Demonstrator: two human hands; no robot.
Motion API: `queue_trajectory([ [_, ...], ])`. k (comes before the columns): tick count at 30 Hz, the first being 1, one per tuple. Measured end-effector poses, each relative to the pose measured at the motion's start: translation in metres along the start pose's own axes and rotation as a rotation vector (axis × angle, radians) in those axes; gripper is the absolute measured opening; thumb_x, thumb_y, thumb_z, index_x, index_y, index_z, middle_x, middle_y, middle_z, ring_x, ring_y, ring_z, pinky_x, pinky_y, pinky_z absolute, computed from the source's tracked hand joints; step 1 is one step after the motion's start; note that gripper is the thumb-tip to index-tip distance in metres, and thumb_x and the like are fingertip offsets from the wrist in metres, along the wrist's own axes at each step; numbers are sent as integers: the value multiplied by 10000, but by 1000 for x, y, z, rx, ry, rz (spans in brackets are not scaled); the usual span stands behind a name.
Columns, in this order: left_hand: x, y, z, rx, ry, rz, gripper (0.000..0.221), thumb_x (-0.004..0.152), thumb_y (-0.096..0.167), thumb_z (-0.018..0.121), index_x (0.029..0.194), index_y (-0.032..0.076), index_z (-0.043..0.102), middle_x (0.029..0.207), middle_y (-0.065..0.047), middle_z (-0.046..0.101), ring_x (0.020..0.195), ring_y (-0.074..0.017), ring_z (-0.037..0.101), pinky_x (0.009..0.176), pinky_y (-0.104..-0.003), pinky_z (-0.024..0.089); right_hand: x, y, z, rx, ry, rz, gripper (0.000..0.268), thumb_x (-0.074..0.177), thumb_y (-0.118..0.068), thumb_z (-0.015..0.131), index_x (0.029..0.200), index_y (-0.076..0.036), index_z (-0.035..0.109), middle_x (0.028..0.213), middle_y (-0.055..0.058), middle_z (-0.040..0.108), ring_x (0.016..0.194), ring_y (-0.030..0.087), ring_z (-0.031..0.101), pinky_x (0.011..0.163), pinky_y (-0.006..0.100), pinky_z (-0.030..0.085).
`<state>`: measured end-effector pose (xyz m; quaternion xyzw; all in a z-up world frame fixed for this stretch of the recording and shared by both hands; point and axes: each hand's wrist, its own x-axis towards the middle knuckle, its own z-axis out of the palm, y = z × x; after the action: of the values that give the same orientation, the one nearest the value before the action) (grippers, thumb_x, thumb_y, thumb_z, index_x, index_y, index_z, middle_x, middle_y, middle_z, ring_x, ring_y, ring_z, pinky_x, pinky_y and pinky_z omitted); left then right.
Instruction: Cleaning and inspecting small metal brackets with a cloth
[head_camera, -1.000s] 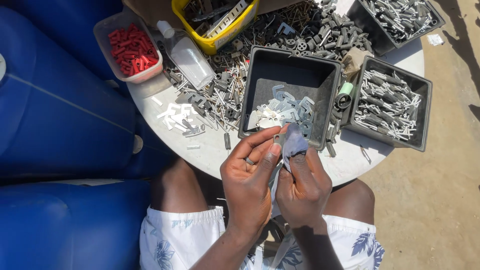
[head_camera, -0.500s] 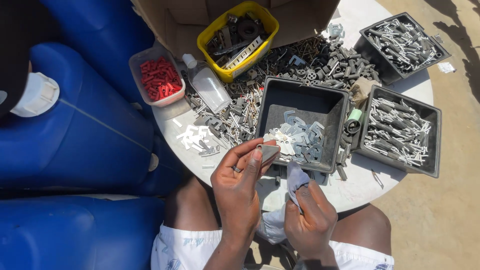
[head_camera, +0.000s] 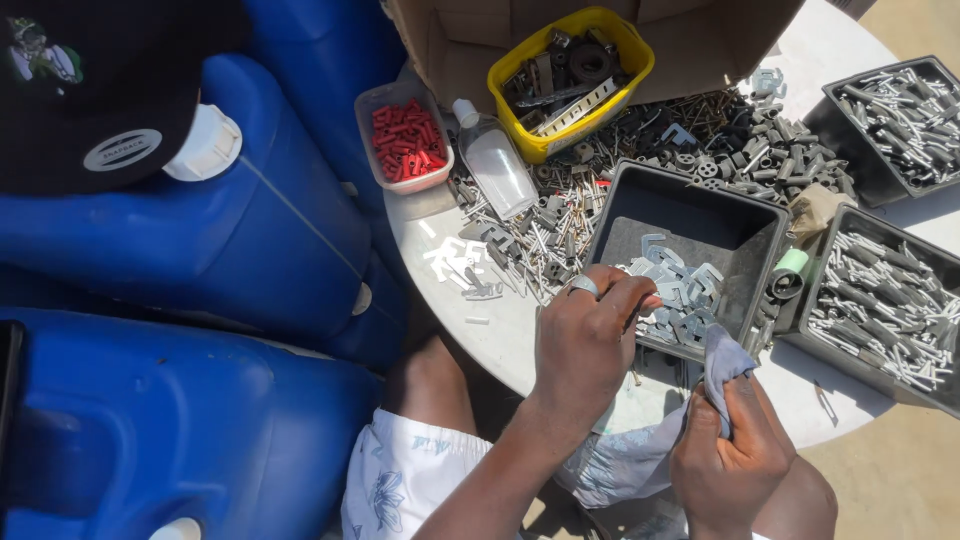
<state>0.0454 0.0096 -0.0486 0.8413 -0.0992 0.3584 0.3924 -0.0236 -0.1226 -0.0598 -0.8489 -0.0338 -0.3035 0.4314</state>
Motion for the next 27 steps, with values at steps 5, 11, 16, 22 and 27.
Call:
queue_trajectory([
  [5,-1,-9,2,-11,-37,43,317,876,-91,663,1112,121,655,952,-70,675,688,-300,595,747,-437,491,-2,3,1,-62,11,-21,243,989,131,516,758,68,474,709,94,325,665,210,319,640,353,287],
  [11,3,-58,-65,134,-8,-187,182,984,172,702,1158,221,684,969,-31,730,700,-298,635,664,-445,496,-10,19,-5,-217,2,119,170,1048,47,560,894,90,619,768,140,465,707,249,461,688,364,367],
  [16,1,-126,-96,240,-128,-390,140,910,122,761,1027,193,734,989,-39,695,941,-277,613,748,-433,482,8,-11,4,9,-8,-68,381,920,153,465,658,-14,245,701,46,151,640,174,163,606,360,134],
  [22,0,-146,-91,243,-293,-502,291,864,125,813,1143,174,746,1128,-94,519,982,-250,524,705,-397,476,2,-15,3,-69,-24,40,369,952,129,495,672,1,291,711,43,160,636,158,172,587,347,144],
  [27,-6,-162,-74,352,-198,-402,237,840,208,832,1013,166,676,1079,-122,573,998,-335,454,773,-461,401,0,-4,5,-66,-48,47,315,951,110,486,683,25,345,697,53,202,630,165,208,589,343,181],
])
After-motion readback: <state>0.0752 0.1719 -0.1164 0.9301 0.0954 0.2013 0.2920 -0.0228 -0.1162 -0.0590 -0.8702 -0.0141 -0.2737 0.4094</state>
